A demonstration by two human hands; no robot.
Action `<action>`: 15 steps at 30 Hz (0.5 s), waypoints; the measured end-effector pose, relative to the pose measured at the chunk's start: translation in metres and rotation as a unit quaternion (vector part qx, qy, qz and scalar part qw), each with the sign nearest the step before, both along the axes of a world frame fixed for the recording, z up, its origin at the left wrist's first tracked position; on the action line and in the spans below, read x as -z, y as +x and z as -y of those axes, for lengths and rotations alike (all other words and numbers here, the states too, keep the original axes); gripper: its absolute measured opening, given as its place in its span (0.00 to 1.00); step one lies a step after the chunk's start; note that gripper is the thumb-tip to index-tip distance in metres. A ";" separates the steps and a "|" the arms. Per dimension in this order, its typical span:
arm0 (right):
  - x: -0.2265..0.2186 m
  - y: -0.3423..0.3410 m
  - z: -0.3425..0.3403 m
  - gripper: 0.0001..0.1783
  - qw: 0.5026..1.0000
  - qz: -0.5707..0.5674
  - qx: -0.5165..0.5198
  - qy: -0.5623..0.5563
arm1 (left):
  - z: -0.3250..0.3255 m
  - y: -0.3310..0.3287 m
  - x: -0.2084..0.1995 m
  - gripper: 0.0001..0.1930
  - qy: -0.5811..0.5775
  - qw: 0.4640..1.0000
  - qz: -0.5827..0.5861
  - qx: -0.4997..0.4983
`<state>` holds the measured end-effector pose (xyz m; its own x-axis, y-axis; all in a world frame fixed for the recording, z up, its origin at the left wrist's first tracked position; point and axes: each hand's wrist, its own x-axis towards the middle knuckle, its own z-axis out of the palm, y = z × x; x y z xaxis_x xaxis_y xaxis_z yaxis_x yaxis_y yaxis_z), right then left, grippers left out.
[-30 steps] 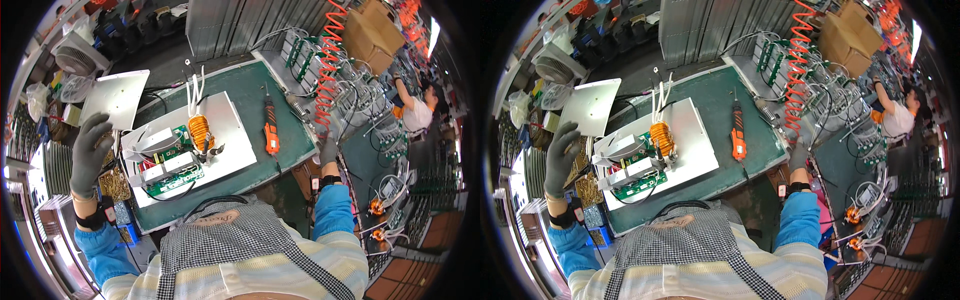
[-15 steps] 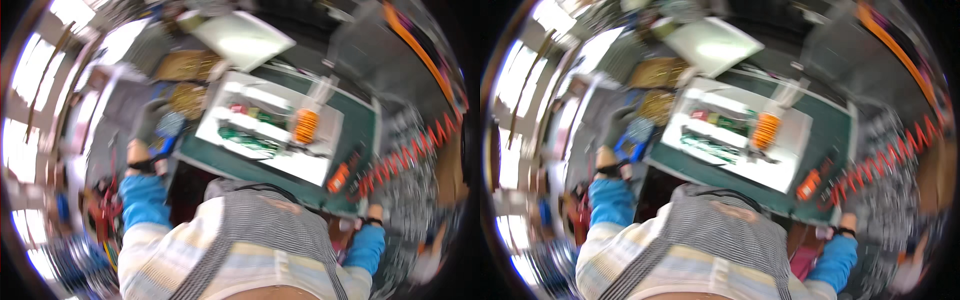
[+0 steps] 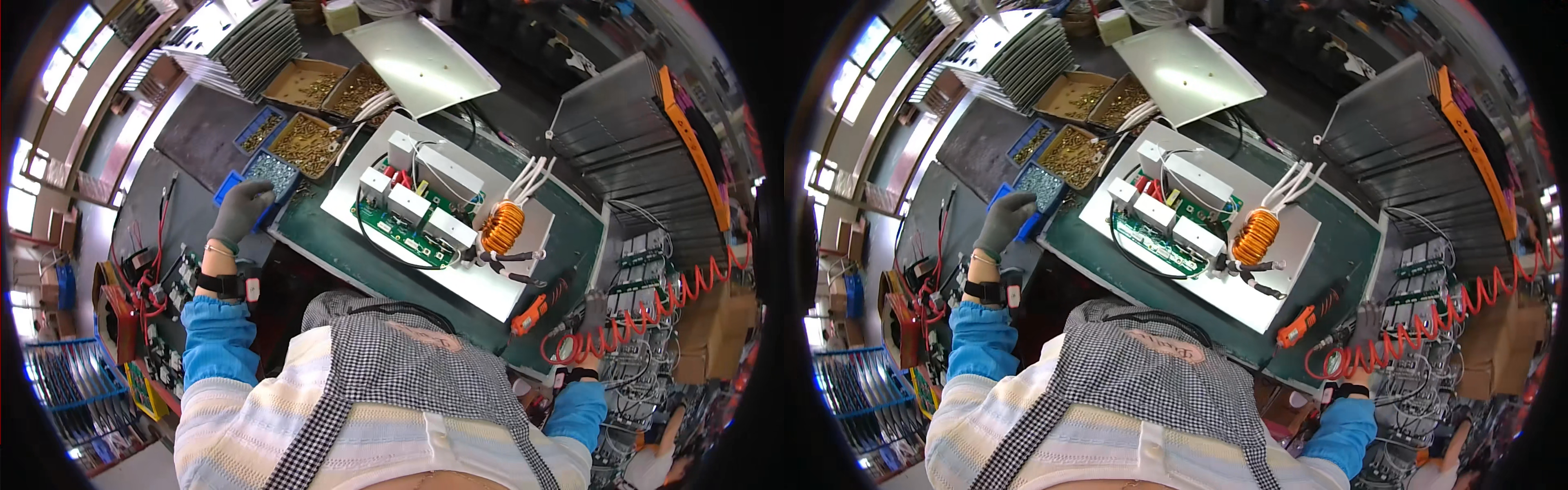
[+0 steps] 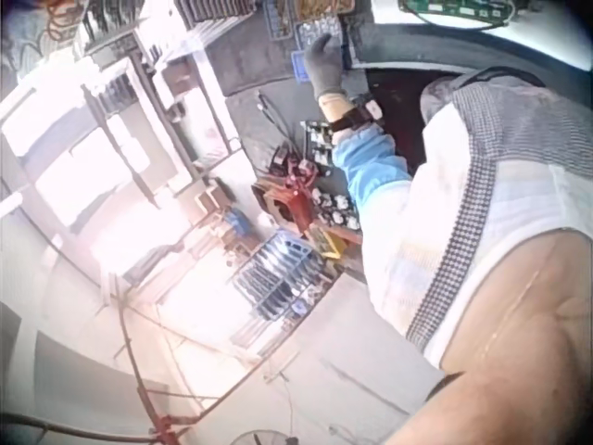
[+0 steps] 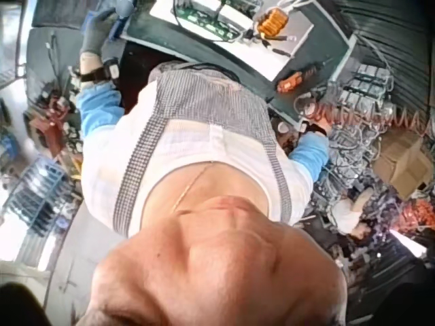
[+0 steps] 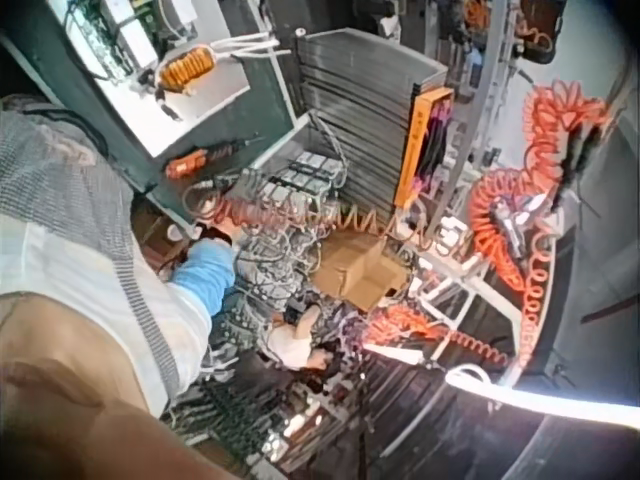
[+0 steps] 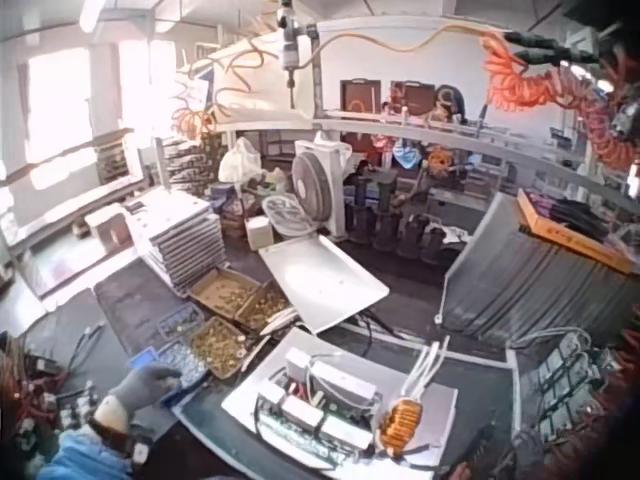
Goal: Assembling electronic components onto a base plate and securing them with a power tool.
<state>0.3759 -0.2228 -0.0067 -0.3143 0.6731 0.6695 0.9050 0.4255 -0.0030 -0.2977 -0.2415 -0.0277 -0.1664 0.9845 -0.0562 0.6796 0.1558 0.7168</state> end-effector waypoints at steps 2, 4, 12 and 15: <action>-0.013 -0.004 0.010 0.20 0.999 -0.002 -0.019 0.048 | -0.028 0.020 -0.018 0.15 0.051 0.997 -0.022 0.056; -0.011 0.003 0.076 0.20 0.993 -0.013 -0.059 0.097 | -0.049 0.039 -0.037 0.15 0.082 0.990 -0.028 0.110; -0.075 -0.031 0.149 0.14 0.905 0.074 0.342 0.241 | -0.136 0.041 -0.043 0.20 0.129 0.973 -0.107 0.158; -0.097 -0.058 0.160 0.18 0.929 -0.084 0.255 0.253 | -0.135 0.075 -0.074 0.21 0.148 0.936 0.053 0.314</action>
